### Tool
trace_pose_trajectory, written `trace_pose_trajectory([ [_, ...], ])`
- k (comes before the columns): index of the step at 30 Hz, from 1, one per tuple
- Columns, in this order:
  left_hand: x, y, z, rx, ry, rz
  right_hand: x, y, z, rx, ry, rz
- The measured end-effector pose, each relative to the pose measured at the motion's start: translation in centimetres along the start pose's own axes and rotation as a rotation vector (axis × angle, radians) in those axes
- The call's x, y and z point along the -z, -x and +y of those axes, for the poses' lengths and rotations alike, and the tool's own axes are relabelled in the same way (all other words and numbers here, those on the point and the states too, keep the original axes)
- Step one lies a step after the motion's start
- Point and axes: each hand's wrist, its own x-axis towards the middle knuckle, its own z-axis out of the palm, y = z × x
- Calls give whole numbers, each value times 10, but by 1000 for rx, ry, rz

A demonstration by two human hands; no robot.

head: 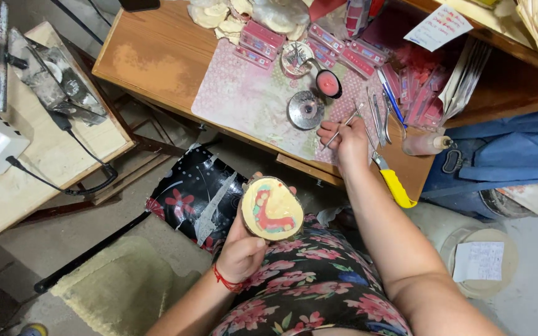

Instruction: The person paints a dental mold using a fine brush and a small container of pink paint. They repeatedly dip the brush into the paint and apply it to the mold's surface, occasionally moving between workstations.

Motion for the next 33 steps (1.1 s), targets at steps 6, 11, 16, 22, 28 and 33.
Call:
trace_pose_trajectory([
  [6,1,1,-2,-2,13,10,26,21,17,355,597,-5],
  [11,1,3,-4,15,25,-2,27,39,10,603,1005,6],
  [16,-4,7,-7,4,24,-8,28,35,10,792,1164,-3],
  [22,-5,17,-16,-15,-6,11,30,23,16,901,1231,-55],
  [28,-13,22,-39,-102,-22,29,26,76,-29,967,1070,-186],
  [33,-16,15,-61,-83,15,30,79,114,-29,903,963,-215],
])
